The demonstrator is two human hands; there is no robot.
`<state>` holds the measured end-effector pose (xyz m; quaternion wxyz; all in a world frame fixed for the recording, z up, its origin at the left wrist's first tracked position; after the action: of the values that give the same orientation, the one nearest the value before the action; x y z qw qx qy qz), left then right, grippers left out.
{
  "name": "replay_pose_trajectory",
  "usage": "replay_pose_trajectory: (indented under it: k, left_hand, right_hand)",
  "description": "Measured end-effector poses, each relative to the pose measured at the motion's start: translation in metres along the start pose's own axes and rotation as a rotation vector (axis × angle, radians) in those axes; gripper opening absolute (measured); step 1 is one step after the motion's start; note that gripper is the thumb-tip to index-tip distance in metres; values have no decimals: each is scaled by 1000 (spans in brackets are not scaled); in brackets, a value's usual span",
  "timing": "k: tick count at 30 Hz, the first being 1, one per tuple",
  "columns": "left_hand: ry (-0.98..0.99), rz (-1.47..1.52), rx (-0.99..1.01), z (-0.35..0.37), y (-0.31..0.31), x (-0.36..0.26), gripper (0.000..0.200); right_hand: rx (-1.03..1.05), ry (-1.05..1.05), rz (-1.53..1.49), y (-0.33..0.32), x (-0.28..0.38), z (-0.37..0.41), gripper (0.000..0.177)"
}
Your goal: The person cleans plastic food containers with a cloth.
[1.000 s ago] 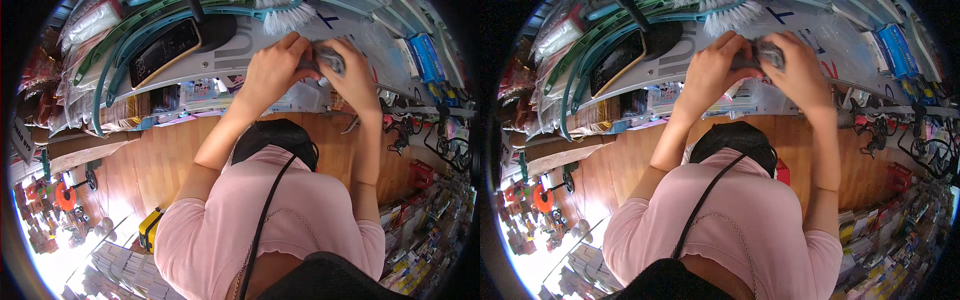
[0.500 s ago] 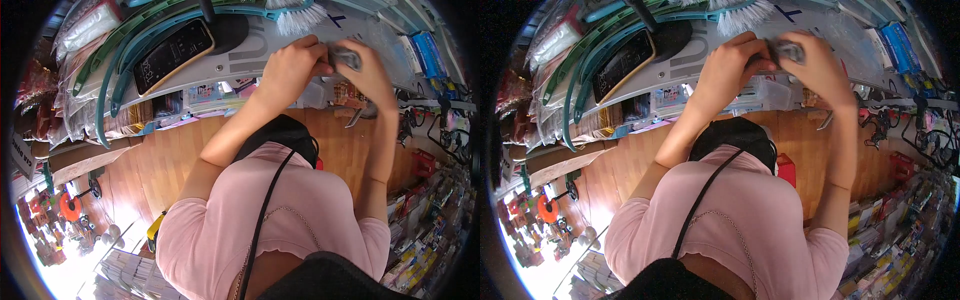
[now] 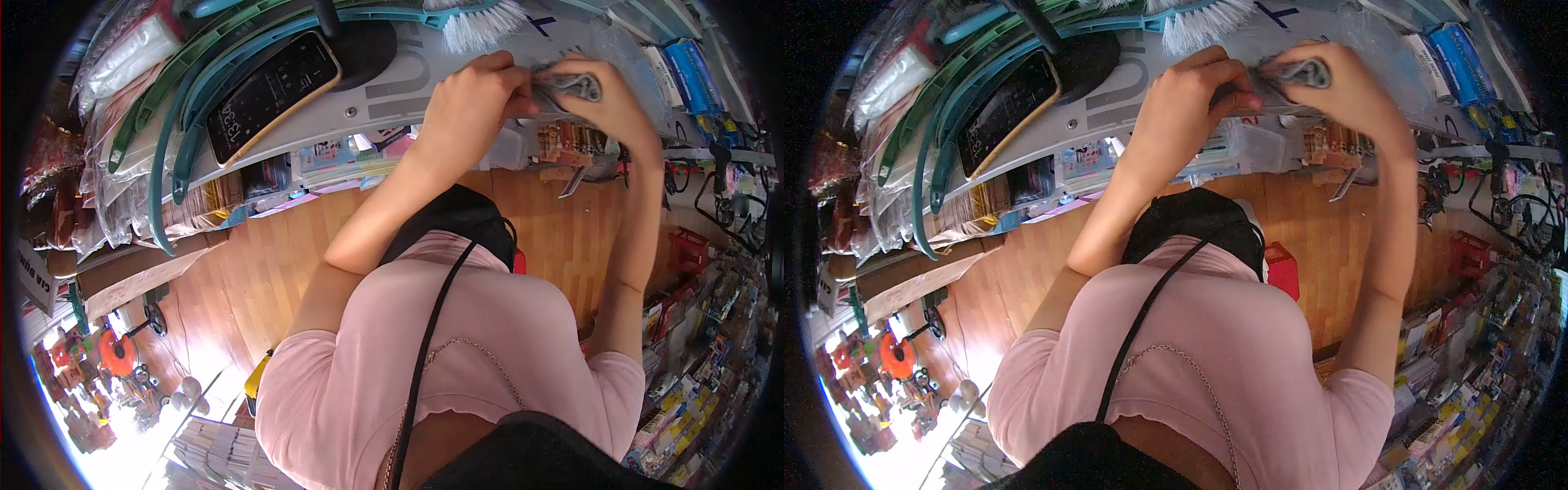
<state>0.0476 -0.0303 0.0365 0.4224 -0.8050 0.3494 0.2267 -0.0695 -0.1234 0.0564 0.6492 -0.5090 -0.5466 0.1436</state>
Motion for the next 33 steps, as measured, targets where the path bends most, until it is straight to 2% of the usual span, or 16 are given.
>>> replay_pose_trajectory:
  k: [3, 4, 5, 7, 9, 12, 13, 15, 17, 20, 23, 25, 27, 29, 31, 33]
  left_hand:
    - [15, 17, -24, 1, -2, 0, 15]
    - [48, 13, -69, 1, -5, -2, 15]
    - [54, 18, -63, 1, -5, -2, 15]
    - [48, -15, -8, -1, -2, 0, 15]
    - [53, -8, -18, -2, -2, 0, 15]
    - [36, 4, -27, 0, -1, 1, 16]
    - [16, 8, -32, 0, -1, 2, 17]
    - [17, 13, -15, 0, 0, 3, 18]
    - [19, 16, 2, 0, 1, 4, 19]
    - [40, 20, -23, 0, -1, 2, 19]
    - [79, -6, -59, 0, -3, -1, 19]
    - [13, 16, -13, 0, 0, 3, 20]
    - [25, 14, -16, 0, 0, 2, 20]
    - [35, 15, -17, 0, 0, 1, 21]
    - [39, -24, 3, -1, 1, 0, 22]
    - [30, -29, 14, -1, 1, 0, 22]
  right_hand:
    - [-23, 40, 188, -18, -22, -7, 26]
    - [-122, 164, 172, -19, -32, -12, 26]
    - [-127, 172, 174, -6, -38, -18, 26]
    - [-370, 1, 321, 2, -22, -28, 27]
    - [-340, -21, 196, 6, -3, -20, 27]
    - [-60, -76, 86, 11, 11, -9, 27]
    - [-62, -69, 90, 0, 9, -6, 27]
    - [146, -16, 4, -3, -4, -5, 26]
    - [131, 54, 24, -1, -24, -12, 26]
    - [-226, -103, 119, 8, -17, -30, 28]
    - [-252, -121, 139, 18, 10, -20, 25]
    - [-209, -132, 141, 8, 22, -8, 24]
    - [-15, -91, 54, 6, 13, 2, 24]
    - [-3, -26, 115, -4, -13, 1, 24]
    - [-198, 176, 328, -21, -38, -2, 25]
    - [-317, 206, 463, -11, -29, -10, 27]
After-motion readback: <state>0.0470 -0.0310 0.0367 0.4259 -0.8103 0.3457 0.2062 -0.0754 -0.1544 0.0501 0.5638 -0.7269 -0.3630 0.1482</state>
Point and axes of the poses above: each hand's wrist, its own z-axis away from the middle knuckle, its own y-axis out of the palm, x = y × z, the point moved 8 cm from there along -z, towards the middle knuckle, and after that the axes turned 2 degrees about -z, right-handed, at the moved point
